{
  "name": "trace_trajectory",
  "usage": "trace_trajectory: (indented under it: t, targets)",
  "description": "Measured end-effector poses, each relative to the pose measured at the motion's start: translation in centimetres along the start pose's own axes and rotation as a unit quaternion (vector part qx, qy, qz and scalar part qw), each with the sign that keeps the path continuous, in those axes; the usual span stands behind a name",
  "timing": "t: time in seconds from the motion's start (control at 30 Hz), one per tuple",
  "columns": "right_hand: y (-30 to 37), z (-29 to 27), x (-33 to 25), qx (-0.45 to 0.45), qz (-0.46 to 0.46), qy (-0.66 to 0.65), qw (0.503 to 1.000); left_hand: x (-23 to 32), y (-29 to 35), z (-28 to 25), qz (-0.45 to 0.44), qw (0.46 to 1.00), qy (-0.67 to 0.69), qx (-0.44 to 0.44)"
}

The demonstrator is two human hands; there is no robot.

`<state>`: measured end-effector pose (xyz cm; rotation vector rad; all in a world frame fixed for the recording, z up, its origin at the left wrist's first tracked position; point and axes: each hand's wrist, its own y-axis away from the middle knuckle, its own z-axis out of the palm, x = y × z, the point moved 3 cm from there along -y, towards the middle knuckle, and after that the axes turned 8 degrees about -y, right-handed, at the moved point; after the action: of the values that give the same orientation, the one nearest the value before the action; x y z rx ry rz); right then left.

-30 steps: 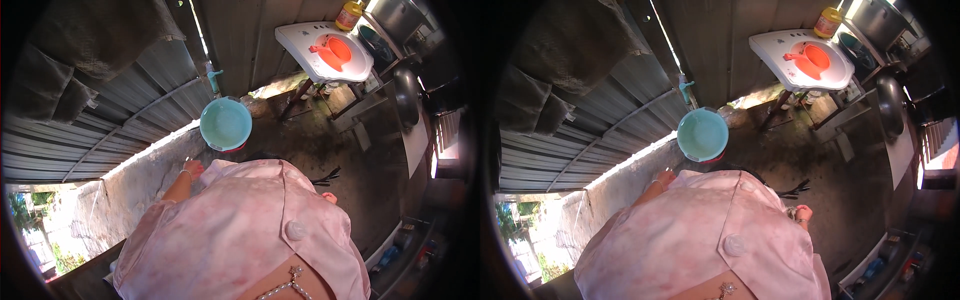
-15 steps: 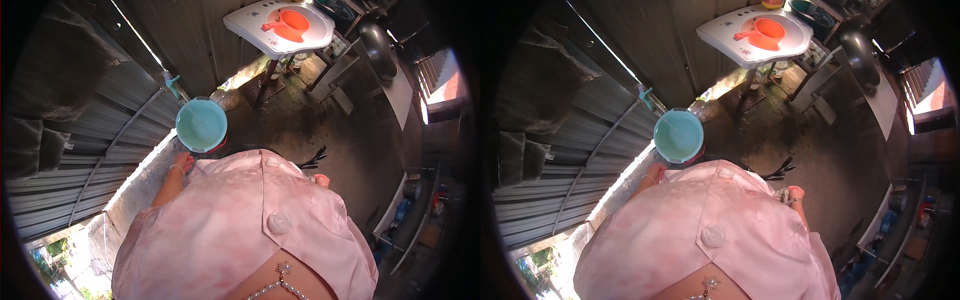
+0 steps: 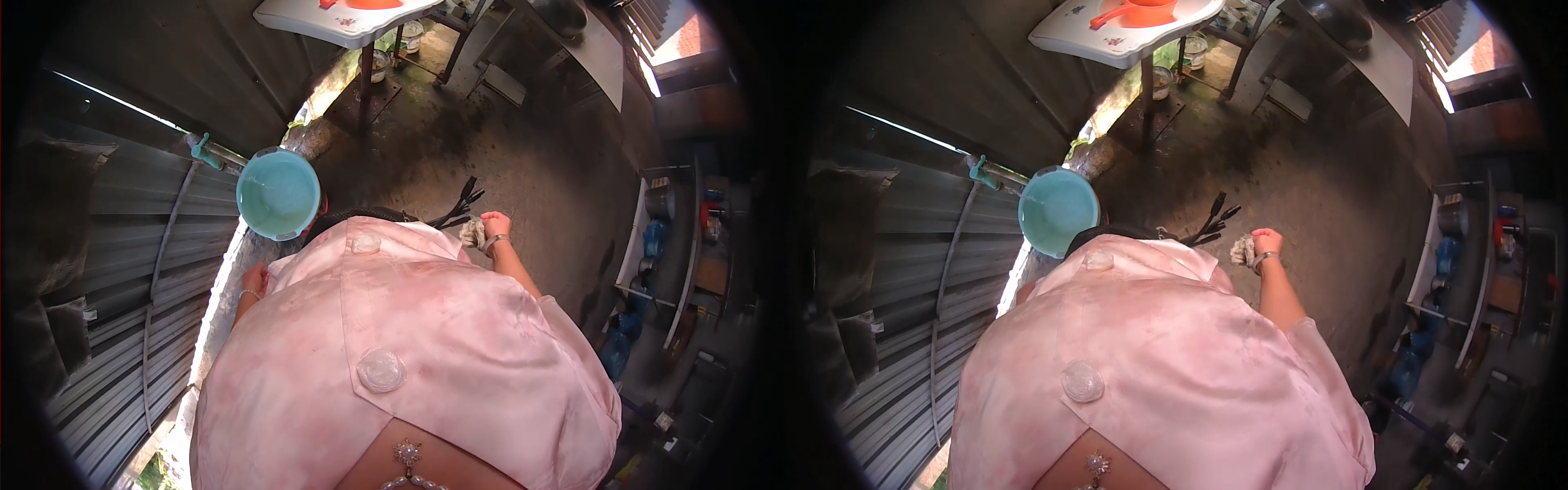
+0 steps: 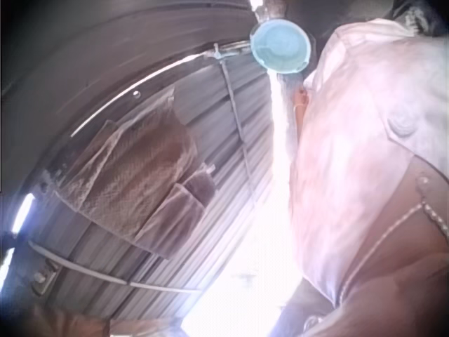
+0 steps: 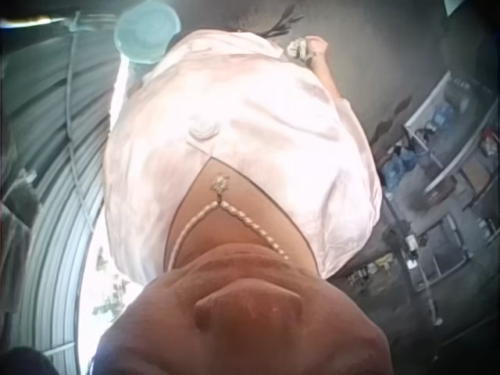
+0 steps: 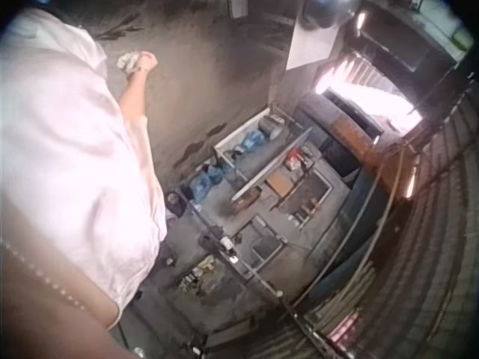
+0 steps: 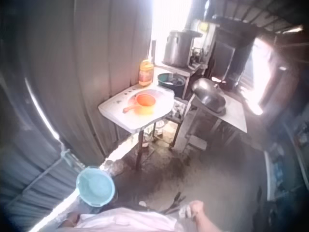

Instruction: The person washes potatoes and a smaller vegetable in a bowl of water, scrubs them with a cloth, and then rinses the bowl and cloth under an outdoor tap.

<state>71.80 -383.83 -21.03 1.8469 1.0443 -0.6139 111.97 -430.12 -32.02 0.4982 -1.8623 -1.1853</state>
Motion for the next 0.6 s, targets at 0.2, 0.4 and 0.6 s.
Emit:
trace_trajectory:
  t: [0.2,0.4,0.6]
  targets:
    - [-0.4,-0.5,1.8,-0.012,0.002,-0.016,1.000,0.0,0.0,-1.0,0.012,1.000,-0.019,0.006]
    - [0.7,-0.6,1.7,-0.021,0.003,-0.046,0.999,-1.6,-1.8,-3.4,0.056,0.998,0.008,-0.026]
    - [1.3,-0.9,1.3,-0.038,-0.006,-0.061,0.997,2.1,4.7,-0.7,0.031,0.999,-0.032,-0.017]
